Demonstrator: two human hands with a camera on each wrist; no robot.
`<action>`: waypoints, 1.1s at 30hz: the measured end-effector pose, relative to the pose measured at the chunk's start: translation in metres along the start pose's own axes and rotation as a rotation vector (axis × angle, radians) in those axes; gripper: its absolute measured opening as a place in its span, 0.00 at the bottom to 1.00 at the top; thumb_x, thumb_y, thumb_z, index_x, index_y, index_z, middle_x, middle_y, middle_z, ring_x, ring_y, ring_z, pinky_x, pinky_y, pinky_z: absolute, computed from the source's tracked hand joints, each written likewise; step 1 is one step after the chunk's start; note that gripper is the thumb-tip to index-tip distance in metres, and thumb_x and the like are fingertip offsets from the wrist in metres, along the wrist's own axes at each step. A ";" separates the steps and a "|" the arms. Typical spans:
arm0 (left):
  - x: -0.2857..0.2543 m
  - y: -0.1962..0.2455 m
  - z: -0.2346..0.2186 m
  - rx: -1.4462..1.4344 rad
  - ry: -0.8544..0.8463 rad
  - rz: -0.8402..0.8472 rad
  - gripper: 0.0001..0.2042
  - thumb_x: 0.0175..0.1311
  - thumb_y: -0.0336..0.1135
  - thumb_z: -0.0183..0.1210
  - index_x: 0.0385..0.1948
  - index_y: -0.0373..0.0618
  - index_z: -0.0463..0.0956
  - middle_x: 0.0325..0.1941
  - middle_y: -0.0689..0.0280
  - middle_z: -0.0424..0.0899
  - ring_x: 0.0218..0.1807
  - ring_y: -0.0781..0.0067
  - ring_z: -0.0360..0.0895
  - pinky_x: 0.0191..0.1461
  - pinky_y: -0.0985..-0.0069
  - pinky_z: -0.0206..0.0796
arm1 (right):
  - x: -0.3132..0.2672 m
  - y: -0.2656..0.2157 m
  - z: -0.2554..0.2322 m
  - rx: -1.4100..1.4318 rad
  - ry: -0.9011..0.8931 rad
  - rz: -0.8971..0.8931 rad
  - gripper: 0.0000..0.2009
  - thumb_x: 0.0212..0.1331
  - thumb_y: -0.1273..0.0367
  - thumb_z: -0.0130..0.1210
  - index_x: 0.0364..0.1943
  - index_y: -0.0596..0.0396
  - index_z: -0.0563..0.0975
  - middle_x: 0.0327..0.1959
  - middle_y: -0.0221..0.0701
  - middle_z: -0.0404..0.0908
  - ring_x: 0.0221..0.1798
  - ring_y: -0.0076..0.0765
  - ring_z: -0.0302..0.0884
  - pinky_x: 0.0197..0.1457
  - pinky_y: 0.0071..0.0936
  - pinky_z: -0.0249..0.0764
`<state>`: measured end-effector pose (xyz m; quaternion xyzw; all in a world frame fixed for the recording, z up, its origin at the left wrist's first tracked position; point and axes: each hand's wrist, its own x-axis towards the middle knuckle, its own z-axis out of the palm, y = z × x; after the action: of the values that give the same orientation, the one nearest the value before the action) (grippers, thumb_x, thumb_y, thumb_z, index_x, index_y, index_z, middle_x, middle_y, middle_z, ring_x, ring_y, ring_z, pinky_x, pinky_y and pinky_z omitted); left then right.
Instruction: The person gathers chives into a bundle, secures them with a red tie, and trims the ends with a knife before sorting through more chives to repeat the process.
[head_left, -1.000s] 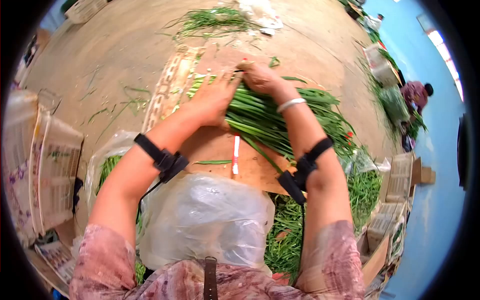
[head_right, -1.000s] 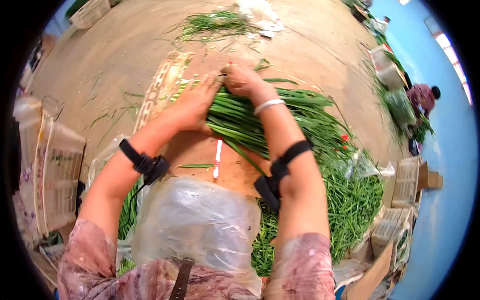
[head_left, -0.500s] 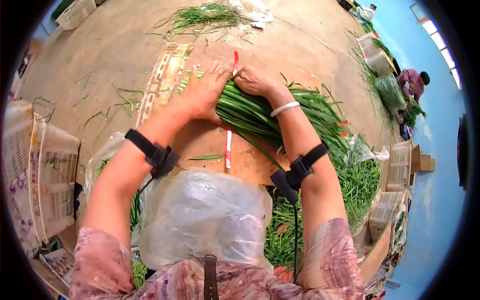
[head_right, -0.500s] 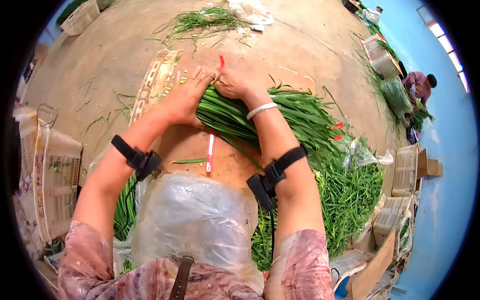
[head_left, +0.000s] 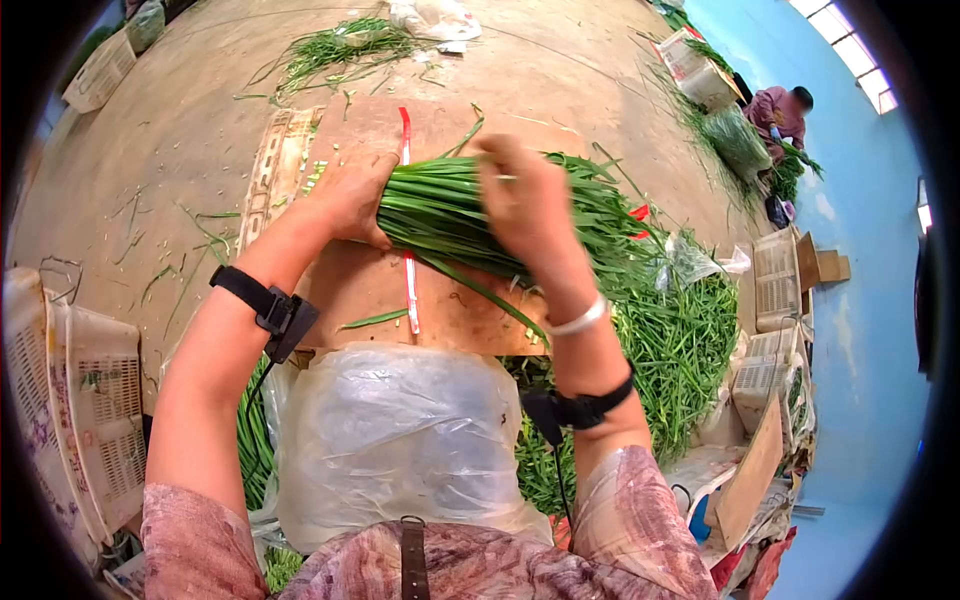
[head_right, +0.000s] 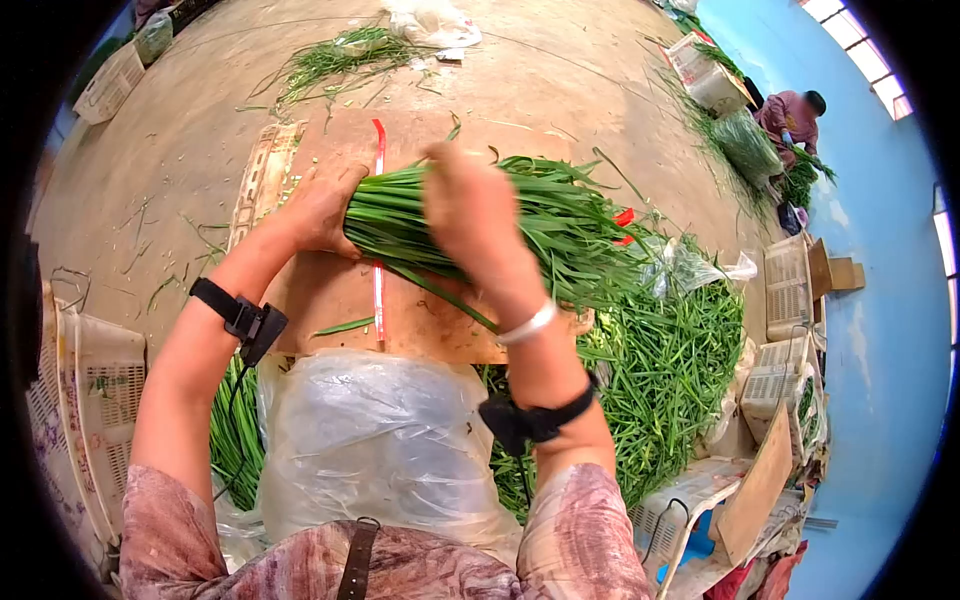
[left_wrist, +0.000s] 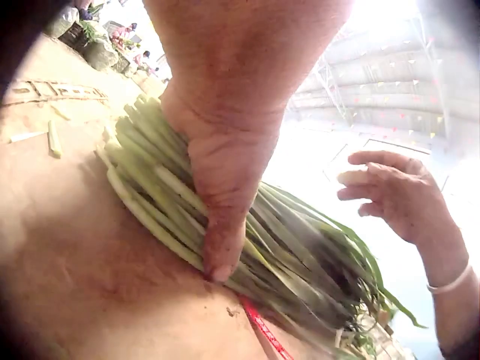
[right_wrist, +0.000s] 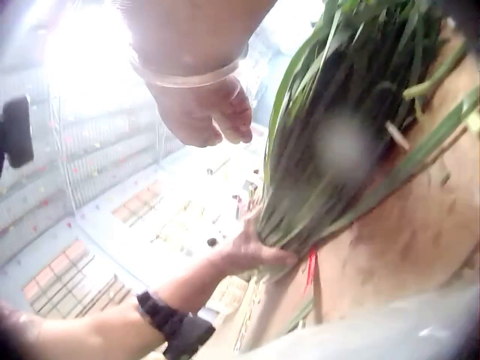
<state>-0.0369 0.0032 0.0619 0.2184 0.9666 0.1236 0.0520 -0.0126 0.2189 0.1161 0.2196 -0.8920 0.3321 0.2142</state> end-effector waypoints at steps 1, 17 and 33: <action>0.000 -0.001 0.001 -0.017 0.025 0.017 0.44 0.22 0.48 0.72 0.50 0.46 0.61 0.50 0.55 0.71 0.56 0.53 0.67 0.60 0.47 0.51 | -0.004 0.011 -0.023 0.032 0.033 0.132 0.06 0.53 0.72 0.51 0.33 0.58 0.77 0.31 0.42 0.80 0.33 0.41 0.80 0.37 0.34 0.75; -0.001 0.003 -0.002 0.012 0.021 0.017 0.40 0.23 0.45 0.72 0.47 0.46 0.63 0.48 0.55 0.72 0.54 0.52 0.67 0.57 0.54 0.55 | -0.021 0.096 -0.051 -0.274 -0.082 0.096 0.03 0.48 0.71 0.55 0.27 0.52 0.78 0.26 0.40 0.78 0.31 0.49 0.75 0.34 0.36 0.72; -0.003 0.005 0.000 0.011 0.111 0.031 0.42 0.21 0.45 0.72 0.49 0.46 0.63 0.48 0.55 0.72 0.55 0.53 0.67 0.57 0.56 0.55 | -0.017 0.121 -0.104 0.811 -0.117 0.701 0.12 0.62 0.68 0.46 0.43 0.62 0.75 0.29 0.32 0.79 0.24 0.21 0.72 0.23 0.15 0.68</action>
<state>-0.0324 0.0061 0.0635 0.2266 0.9651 0.1312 -0.0047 -0.0392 0.3769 0.1185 -0.0080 -0.7223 0.6888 -0.0618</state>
